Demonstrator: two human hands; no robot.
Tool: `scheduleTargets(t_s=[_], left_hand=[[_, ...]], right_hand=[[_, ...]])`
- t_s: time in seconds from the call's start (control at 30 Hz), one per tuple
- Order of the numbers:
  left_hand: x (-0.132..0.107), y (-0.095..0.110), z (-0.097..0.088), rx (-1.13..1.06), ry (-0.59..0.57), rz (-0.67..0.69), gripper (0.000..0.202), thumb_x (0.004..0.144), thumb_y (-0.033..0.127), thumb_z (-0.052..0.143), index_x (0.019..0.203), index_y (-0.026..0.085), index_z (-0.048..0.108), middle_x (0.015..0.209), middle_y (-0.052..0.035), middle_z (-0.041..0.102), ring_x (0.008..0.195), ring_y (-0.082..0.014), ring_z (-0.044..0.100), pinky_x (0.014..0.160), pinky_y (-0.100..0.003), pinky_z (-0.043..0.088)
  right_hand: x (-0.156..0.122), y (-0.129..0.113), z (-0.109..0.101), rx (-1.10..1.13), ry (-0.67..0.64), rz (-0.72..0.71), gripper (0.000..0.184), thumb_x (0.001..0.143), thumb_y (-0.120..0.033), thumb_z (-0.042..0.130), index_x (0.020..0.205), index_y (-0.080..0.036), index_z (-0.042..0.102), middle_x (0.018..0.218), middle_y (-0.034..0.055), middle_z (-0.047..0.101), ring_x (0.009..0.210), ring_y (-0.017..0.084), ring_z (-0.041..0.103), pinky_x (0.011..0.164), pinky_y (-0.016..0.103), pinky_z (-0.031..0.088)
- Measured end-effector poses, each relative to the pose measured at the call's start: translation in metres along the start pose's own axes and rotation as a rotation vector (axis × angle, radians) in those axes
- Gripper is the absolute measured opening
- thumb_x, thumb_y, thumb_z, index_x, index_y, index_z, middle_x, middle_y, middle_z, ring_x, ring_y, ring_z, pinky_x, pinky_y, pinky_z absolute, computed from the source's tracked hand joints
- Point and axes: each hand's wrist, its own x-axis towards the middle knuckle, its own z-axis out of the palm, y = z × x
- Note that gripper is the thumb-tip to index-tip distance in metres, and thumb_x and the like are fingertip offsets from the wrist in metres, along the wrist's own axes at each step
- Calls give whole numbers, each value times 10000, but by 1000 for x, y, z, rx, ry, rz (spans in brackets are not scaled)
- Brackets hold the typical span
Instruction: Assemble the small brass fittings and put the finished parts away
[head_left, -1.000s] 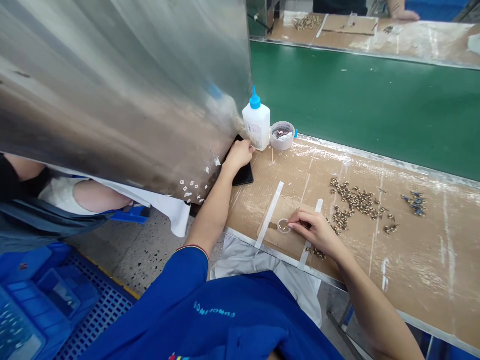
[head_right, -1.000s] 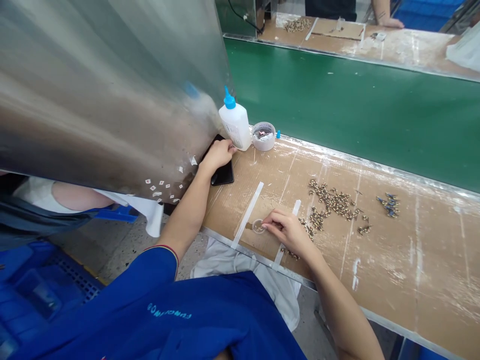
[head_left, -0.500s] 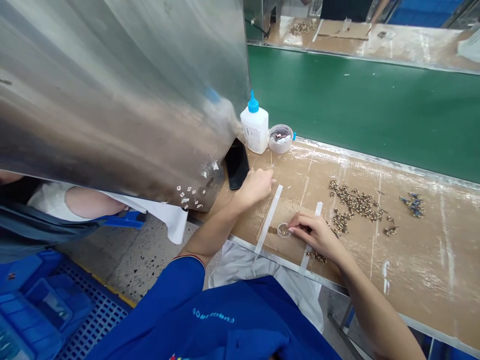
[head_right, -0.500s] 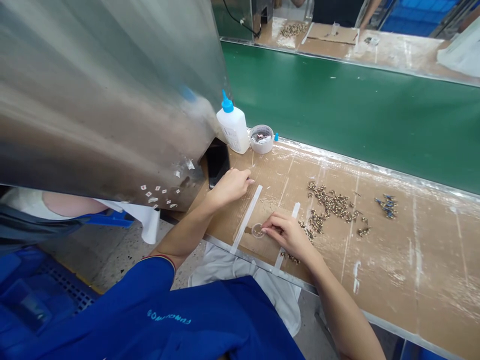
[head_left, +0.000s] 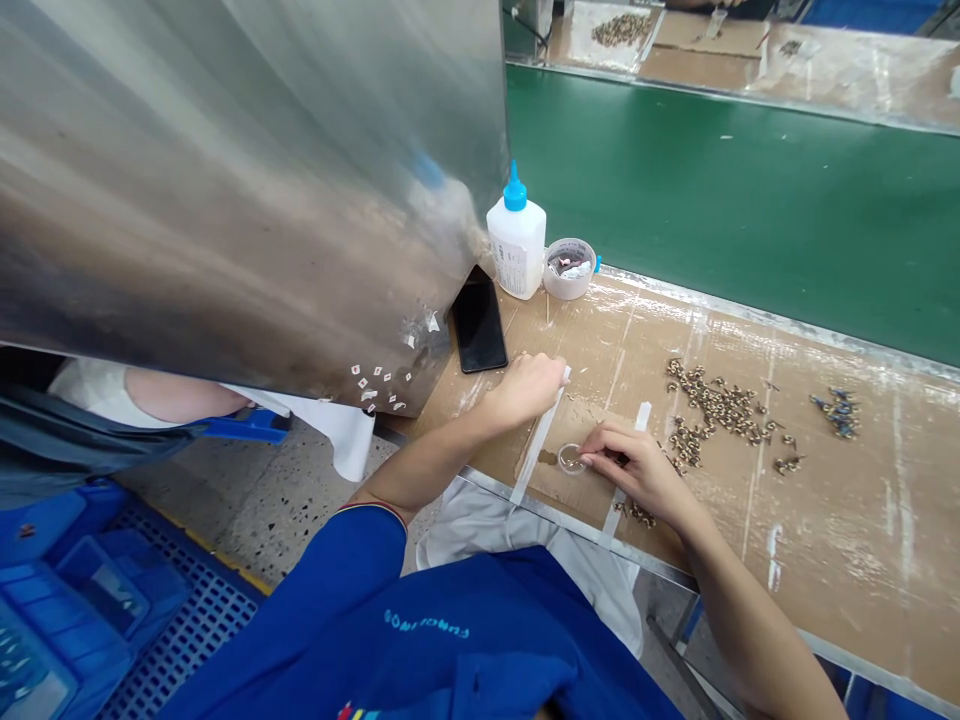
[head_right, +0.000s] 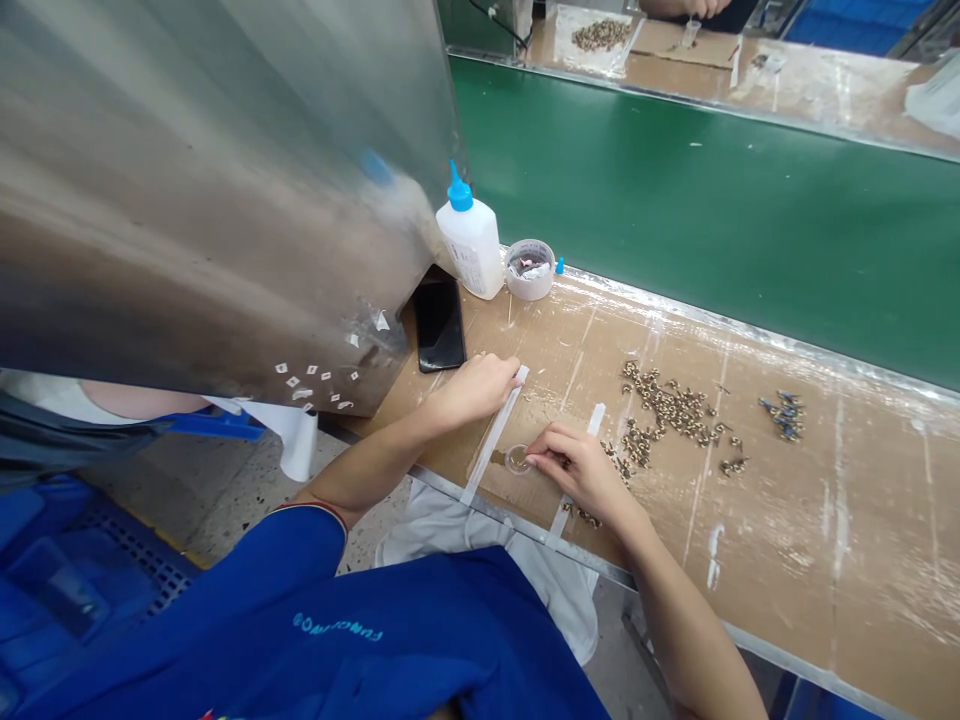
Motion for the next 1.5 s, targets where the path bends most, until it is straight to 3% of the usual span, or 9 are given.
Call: scheduleTargets(t_s=[0.33,0.63,0.9,1.5], left_hand=[[-4,2,-3,14,-76,-38,349,1074,201,419,1269,62,673,1200,-254,725,1254,-359,682,1097,-475,506],[-12,2,-8,-16,-44,-141,363,1082,197,378,1270,39,645,1207,-287,706,1258,-361,680,1002,-418,554],[-18,0,-8,8,-115,-85,366,1073,158,377,1263,26,660,1218,-291,704,1257,-376,679,1007,-439,564],[-10,-10,-5,-56,-87,-143,365,1071,193,401,1261,49,678,1234,-292,701,1249,-383,682,1032,-466,553]], right_hand=[[0,-1,0,-7,5,1,378,1049,-490,536,876,-207,719,855,78,726,777,180,674,699,283,517],[0,-1,0,2,-1,3,358,1048,-471,545,870,-210,713,856,80,726,775,183,677,691,288,518],[1,-2,-1,-1,3,2,382,1047,-497,534,863,-211,710,842,77,722,772,184,680,693,293,521],[1,-1,0,-4,7,-5,400,1050,-515,518,867,-213,704,838,72,719,768,181,672,682,284,512]])
